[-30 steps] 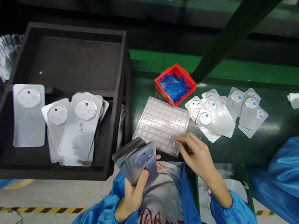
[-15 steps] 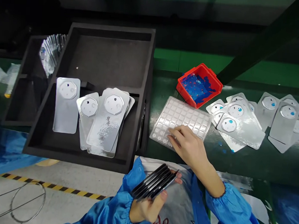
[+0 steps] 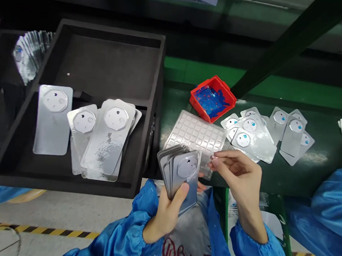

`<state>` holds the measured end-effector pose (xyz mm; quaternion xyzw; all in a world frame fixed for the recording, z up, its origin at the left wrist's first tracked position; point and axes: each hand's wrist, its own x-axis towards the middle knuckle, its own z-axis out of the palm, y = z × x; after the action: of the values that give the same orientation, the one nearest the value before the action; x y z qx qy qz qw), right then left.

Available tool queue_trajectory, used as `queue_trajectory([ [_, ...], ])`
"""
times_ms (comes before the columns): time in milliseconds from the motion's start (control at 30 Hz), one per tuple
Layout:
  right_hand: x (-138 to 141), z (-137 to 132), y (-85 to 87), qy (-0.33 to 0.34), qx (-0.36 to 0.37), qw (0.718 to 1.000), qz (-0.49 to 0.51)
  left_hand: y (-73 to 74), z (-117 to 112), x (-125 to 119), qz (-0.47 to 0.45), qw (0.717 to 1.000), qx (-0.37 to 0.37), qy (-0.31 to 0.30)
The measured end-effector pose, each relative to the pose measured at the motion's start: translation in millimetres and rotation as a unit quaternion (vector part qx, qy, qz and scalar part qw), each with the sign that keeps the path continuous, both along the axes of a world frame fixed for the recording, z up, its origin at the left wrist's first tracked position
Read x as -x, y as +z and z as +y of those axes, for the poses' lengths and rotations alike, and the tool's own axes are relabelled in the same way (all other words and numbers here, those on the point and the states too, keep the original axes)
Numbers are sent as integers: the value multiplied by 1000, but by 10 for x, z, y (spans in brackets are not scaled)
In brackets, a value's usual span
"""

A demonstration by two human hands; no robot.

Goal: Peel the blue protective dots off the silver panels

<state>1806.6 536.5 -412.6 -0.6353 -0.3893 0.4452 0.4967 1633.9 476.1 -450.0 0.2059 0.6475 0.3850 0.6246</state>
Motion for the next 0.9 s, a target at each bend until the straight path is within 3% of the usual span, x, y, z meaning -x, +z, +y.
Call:
queue_trajectory([
  [100,16,-63,36,-9,29,997,66,29,165,-53,-4,999,33,0],
  [233,66,-61,-34,-21,41,992,117,13,283,-106,10,1000,19,19],
  [433,89,-31,-11,-4,53,993,106,-31,335,-135,10,999,-33,-11],
  [900,195,16,-55,1,39,993,108,-64,307,-121,53,996,-67,-28],
])
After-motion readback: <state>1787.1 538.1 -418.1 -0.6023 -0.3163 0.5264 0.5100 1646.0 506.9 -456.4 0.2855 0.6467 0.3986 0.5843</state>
